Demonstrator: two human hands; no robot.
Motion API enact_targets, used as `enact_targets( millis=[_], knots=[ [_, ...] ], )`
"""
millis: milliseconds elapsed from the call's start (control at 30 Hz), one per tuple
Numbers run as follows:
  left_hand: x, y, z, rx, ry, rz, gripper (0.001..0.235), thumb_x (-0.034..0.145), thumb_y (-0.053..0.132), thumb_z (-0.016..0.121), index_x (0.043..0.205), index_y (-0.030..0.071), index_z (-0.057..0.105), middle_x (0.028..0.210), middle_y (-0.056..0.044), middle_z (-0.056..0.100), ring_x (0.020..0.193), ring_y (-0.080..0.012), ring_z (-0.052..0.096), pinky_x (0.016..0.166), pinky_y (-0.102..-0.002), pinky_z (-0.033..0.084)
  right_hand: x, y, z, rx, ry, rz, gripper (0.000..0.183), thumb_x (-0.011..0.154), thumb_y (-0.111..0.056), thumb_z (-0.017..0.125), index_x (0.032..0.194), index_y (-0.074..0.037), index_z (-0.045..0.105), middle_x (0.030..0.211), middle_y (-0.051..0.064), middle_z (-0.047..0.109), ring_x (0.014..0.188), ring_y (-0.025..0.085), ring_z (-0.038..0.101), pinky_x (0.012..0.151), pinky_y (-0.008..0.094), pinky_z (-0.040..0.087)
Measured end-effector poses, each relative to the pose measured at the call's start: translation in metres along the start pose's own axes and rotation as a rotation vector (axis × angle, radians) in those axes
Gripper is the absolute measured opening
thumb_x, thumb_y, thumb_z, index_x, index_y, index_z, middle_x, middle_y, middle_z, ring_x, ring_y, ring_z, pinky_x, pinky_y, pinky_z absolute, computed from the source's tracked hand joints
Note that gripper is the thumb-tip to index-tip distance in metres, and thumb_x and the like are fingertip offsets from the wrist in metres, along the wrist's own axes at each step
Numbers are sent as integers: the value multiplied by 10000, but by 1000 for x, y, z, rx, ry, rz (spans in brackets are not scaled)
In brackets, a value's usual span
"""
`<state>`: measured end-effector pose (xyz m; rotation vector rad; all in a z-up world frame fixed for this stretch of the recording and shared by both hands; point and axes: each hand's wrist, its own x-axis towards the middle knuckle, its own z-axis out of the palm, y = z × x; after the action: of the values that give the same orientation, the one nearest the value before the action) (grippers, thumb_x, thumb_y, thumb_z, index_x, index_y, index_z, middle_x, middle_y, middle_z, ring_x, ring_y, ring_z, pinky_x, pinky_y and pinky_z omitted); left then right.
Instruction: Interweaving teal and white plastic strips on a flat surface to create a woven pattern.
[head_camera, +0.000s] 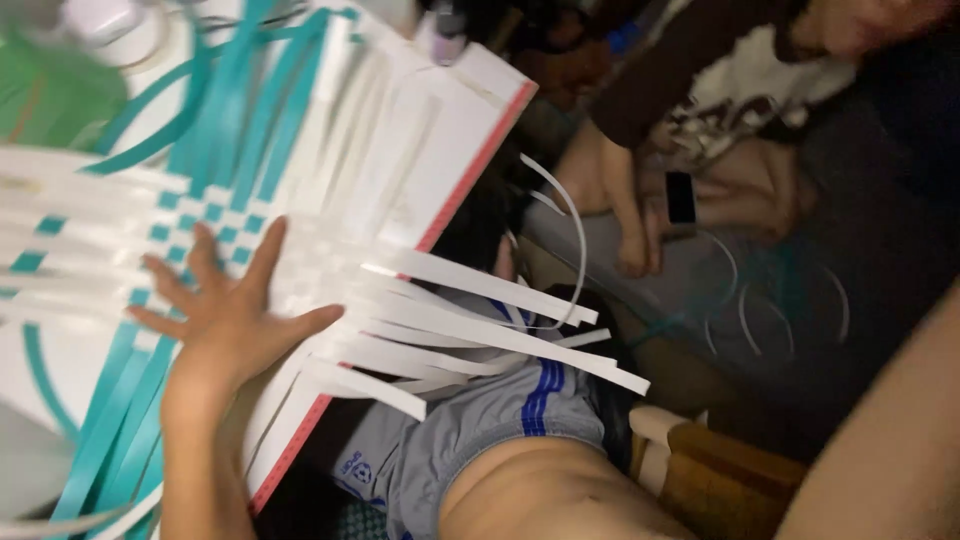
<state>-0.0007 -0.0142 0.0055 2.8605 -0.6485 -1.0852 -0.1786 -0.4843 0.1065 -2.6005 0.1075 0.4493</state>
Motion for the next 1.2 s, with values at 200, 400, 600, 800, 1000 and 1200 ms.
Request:
enact_targets(
  millis=[200,400,600,800,1000,1200],
  knots=[
    [2,5,4,2,54,-77,1062,519,771,564,1454,515,130,1573,-98,-158,1363,-454,-224,1010,-694,-98,1,-22,106,110,-120,10,282,935,-301,487,1171,-166,562,990,14,654,734,147,651,693,287,550],
    [4,1,9,14,96,-71,1069,493,790,542,1448,522,142,1565,-117,-132,1357,-457,-199,1007,-704,-80,13,-6,246,256,-271,111,670,925,-428,439,1465,-89,233,1520,145,260,1375,292,308,1109,359,242],
    [1,4,7,-15,90,-74,1063,505,755,575,1450,508,155,1567,-106,-140,1357,-446,-217,1008,-693,-101,18,-18,242,369,-175,210,543,943,-355,430,1436,-134,378,1290,116,583,656,182,461,753,345,455],
    [-3,5,4,-39,91,-47,1030,535,734,575,1452,494,171,1561,-126,-132,1351,-453,-217,997,-708,-96,5,-32,207,308,-139,207,471,939,-293,466,1387,-147,470,989,100,628,375,120,363,452,280,378],
    [-1,2,7,-28,111,-33,1044,517,755,564,1451,496,174,1563,-129,-118,1349,-454,-214,999,-706,-95,-6,-59,169,313,32,169,430,947,-240,450,1357,-115,490,1380,134,507,746,198,418,750,370,446],
    [-1,2,8,-27,114,-29,1045,518,762,552,1453,490,171,1561,-138,-109,1347,-470,-199,994,-716,-84,-47,-39,107,-104,687,-270,89,1032,53,602,1109,71,561,1075,224,557,989,330,549,905,431,448]
  ],
)
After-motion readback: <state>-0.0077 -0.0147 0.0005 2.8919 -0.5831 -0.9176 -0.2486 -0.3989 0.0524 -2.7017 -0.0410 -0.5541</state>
